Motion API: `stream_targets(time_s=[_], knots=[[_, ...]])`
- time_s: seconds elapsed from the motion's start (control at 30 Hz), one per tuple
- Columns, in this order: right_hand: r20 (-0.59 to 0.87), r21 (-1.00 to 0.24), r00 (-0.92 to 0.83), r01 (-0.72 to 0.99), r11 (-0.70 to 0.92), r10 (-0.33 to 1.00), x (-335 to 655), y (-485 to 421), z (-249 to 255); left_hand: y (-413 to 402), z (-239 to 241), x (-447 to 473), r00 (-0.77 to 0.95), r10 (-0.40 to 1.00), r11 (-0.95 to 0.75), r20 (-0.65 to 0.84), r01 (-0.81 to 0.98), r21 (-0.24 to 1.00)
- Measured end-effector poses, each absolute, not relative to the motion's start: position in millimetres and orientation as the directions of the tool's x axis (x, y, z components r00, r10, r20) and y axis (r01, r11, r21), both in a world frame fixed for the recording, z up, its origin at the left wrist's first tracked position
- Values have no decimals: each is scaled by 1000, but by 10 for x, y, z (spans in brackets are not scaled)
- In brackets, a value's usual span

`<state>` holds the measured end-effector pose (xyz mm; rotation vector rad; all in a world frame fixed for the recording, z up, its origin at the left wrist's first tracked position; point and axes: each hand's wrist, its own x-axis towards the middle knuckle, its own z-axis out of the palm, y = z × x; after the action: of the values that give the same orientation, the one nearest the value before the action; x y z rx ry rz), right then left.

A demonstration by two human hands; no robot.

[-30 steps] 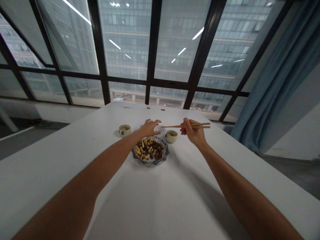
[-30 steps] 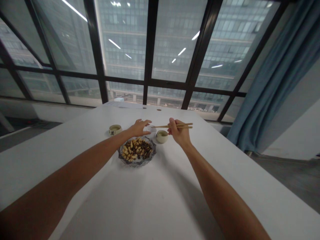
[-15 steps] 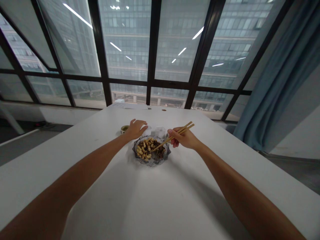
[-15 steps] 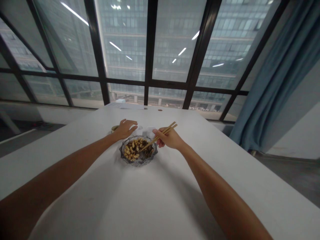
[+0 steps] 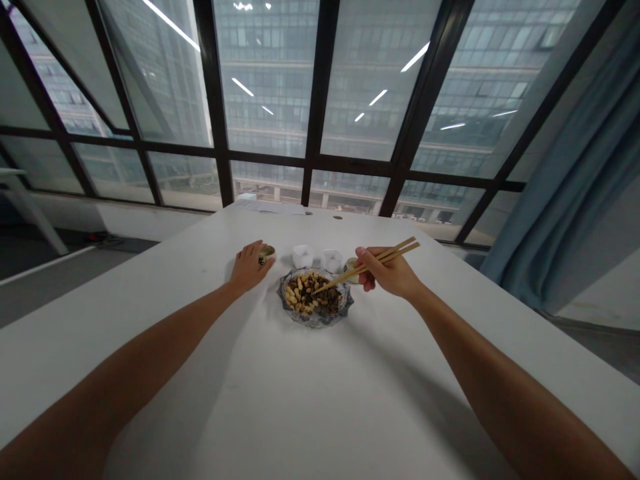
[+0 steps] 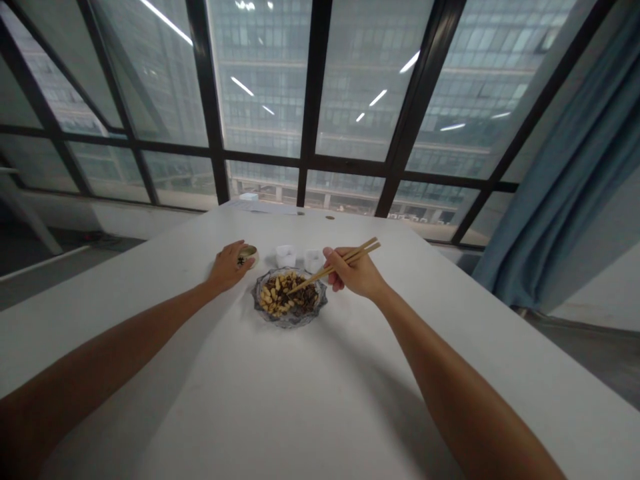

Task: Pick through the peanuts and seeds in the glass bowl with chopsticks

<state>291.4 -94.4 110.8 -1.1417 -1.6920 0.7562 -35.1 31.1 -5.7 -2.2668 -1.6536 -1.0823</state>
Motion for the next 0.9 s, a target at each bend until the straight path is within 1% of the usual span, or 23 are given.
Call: stream_targets(time_s=[0.23,0.33,0.47,0.67,0.77,0.9], knots=[[361,-849,-197,335,409,912,2755,-932,944,313,-84,-349,147,795,-379,589,878,293],[346,-840,-215,363,403,913,2741,-934,924,310,-88,-345,151,791,-382,593,878,287],[373,-816,-214,388,429,903,2754,-935,916,314,-94,-340,164,787,-394,595,876,279],[364,-805,-232,408,430,902,2758,-892,826,349,-130,-355,180,752,-420,634,872,251],[369,-783,-260,431,449,892,2745,-894,820,363,-147,-361,180,742,-423,646,873,243],[381,-722,-328,479,500,865,2725,-939,869,378,-159,-365,183,739,-428,649,870,243]])
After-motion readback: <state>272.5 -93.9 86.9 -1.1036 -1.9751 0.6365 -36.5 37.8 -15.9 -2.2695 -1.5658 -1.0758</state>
